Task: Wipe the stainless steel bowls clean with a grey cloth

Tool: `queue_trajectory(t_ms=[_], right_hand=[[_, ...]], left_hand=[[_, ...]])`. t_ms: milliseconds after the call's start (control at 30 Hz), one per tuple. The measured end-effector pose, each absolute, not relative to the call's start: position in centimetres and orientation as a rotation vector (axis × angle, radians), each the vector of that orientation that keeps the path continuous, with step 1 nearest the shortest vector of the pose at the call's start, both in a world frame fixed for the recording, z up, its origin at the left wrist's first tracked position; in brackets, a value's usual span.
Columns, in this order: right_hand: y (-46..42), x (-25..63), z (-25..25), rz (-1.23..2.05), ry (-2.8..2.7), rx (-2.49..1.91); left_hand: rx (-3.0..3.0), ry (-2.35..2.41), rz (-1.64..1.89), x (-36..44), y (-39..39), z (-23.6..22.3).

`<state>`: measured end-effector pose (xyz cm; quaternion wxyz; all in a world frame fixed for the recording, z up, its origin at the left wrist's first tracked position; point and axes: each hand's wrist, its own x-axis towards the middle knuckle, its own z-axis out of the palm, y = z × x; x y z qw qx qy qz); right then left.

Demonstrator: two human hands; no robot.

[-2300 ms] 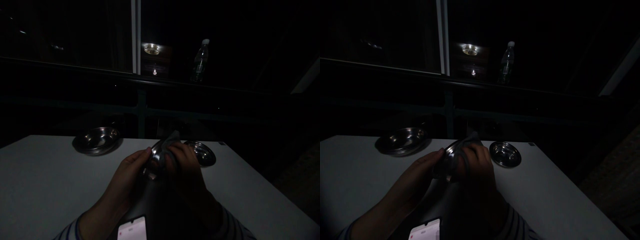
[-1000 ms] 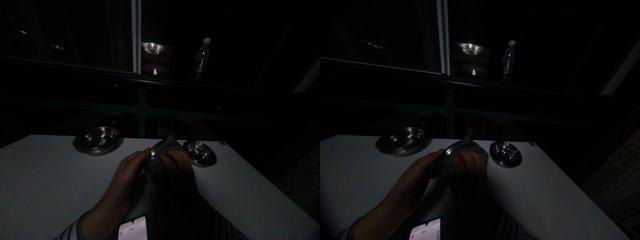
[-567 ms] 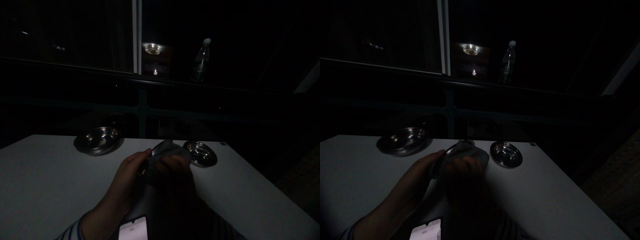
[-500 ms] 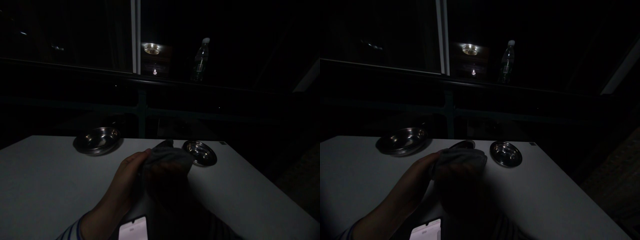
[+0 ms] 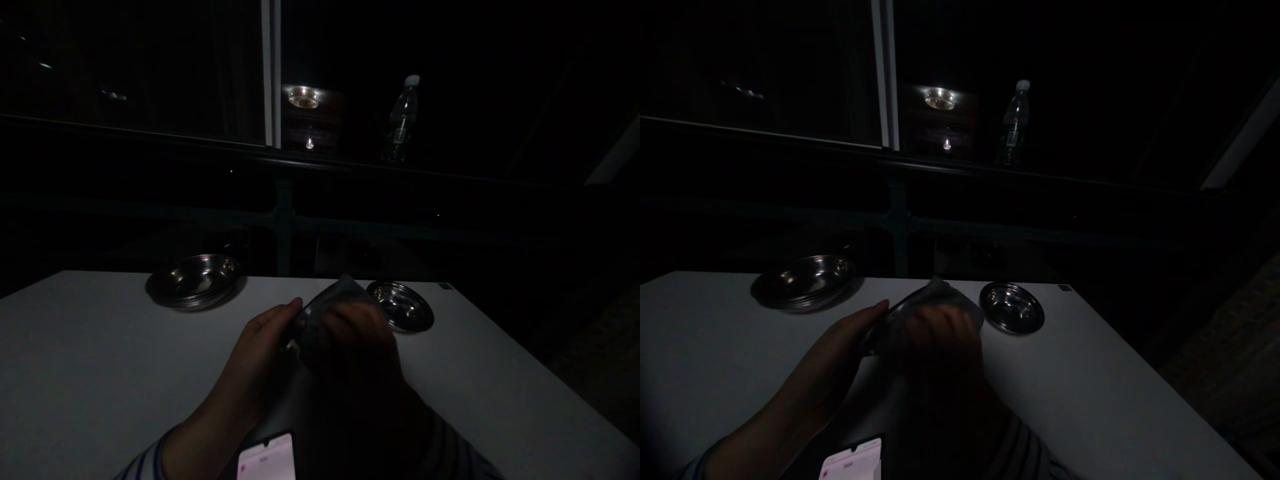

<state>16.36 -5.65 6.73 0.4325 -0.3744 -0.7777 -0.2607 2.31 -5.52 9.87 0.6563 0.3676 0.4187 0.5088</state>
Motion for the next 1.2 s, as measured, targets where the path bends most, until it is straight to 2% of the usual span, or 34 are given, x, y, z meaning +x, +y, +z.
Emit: queue_trajectory(t_ms=[100, 300, 500, 667, 867, 1067, 1200], right_hand=[[-5.3, 16.9, 7.0, -0.528, -1.828, -1.059], [-6.2, 15.6, 6.6, -0.677, -2.043, -0.904], [-5.5, 16.6, 7.3, -0.522, -1.862, -1.101], [-6.3, 15.1, 6.3, -0.698, -2.064, -0.904], [-5.6, 16.7, 7.6, -0.505, -1.853, -1.09], [-6.3, 15.0, 6.3, -0.628, -2.094, -0.874], [-5.7, 16.1, 7.1, -0.554, -1.977, -0.997]], left_hand=[[0.842, 0.96, 1.131, 2.4, -5.6, 9.9], [0.891, 0.984, 1.156, 2.5, -5.4, 9.7], [0.889, 1.006, 1.123, 2.5, -5.7, 10.0], [0.908, 0.984, 1.127, 2.4, -5.7, 9.8], [0.868, 0.986, 1.133, 2.6, -5.6, 9.9], [0.886, 1.003, 1.124, 2.3, -5.5, 9.7], [0.839, 0.953, 1.079, 2.5, -5.7, 10.1]])
